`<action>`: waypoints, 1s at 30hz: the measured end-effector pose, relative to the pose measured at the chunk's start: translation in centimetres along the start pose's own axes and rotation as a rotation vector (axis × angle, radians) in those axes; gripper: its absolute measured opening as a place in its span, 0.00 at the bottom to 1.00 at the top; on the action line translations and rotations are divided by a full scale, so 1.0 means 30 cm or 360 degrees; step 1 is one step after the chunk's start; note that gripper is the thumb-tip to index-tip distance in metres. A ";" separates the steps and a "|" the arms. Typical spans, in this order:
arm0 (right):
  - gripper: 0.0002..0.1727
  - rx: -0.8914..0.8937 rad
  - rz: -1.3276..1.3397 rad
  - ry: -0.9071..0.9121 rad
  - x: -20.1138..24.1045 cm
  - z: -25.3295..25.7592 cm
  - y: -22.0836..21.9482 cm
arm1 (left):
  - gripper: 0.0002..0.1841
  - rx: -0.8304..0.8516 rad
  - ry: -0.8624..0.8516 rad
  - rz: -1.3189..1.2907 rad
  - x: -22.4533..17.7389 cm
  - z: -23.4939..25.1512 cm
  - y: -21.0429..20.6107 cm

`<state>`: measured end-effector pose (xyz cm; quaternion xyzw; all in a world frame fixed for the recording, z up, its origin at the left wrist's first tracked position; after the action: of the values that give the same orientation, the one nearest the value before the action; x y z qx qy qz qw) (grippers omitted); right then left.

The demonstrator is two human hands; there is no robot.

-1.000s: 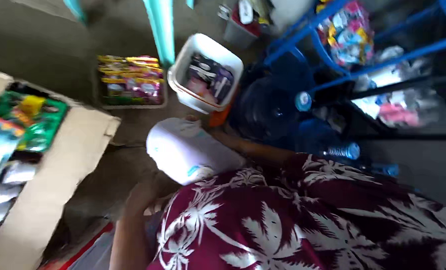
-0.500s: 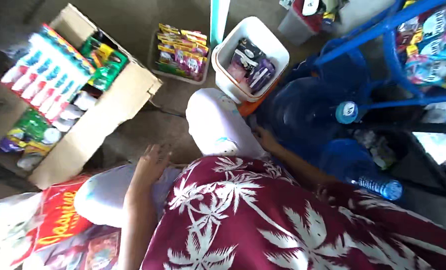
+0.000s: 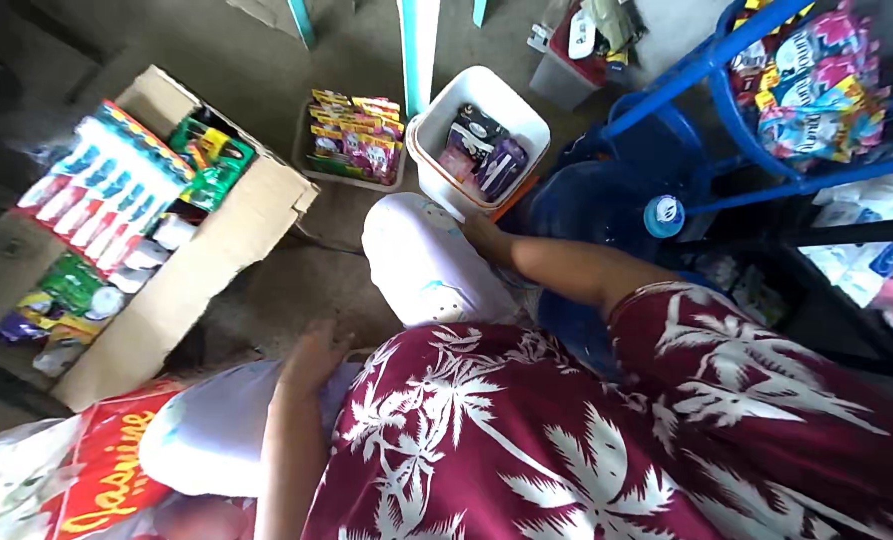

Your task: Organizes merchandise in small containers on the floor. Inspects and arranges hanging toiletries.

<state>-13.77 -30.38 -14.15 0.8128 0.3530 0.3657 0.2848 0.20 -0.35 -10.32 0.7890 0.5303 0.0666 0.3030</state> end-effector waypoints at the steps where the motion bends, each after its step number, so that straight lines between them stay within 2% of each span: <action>1: 0.19 0.0083 -0.0144 0.0071 0.040 -0.021 0.029 | 0.27 0.0026 0.0000 0.0008 0.004 0.009 -0.006; 6: 0.14 0.0305 -0.0725 0.0209 0.145 -0.089 0.133 | 0.29 0.0130 0.0026 0.0043 0.019 0.038 -0.015; 9: 0.12 -0.0017 -0.0777 0.0209 0.170 -0.166 0.272 | 0.29 0.0109 -0.0019 0.0055 0.012 0.048 -0.011; 12: 0.15 -0.0258 -0.0828 0.0170 0.143 -0.227 0.464 | 0.29 0.0099 -0.0047 0.0062 0.013 0.058 -0.017; 16: 0.25 -0.0466 -0.0576 0.0295 0.047 -0.280 0.752 | 0.29 0.0107 -0.0036 0.0049 0.020 0.040 -0.021; 19: 0.20 -0.0630 -0.0147 0.0449 -0.031 -0.281 0.922 | 0.28 0.0075 -0.0046 0.0010 0.026 0.031 -0.015; 21: 0.19 -0.0759 0.0149 0.0431 -0.127 -0.254 0.984 | 0.28 0.0055 -0.0047 -0.0015 0.031 0.028 -0.018; 25: 0.18 -0.1036 0.0589 0.0126 -0.391 -0.157 1.004 | 0.30 0.0042 0.0012 -0.0022 0.039 0.030 -0.015; 30: 0.25 -0.1176 0.1181 -0.0558 -0.694 -0.066 0.771 | 0.30 0.0061 0.0049 0.0024 0.045 0.041 -0.018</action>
<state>-16.97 -59.87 -4.54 0.7773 -0.1617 0.4003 0.4577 0.88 0.48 -11.89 0.7976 0.5301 0.0709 0.2790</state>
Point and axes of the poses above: each hand's wrist, its own z-axis towards the middle knuckle, its own y-axis out of the back of the hand, x = y × z, the point moved 9 cm from there along z, towards the middle knuckle, and after that the axes turned 11 degrees about y, right-handed, at the moved point
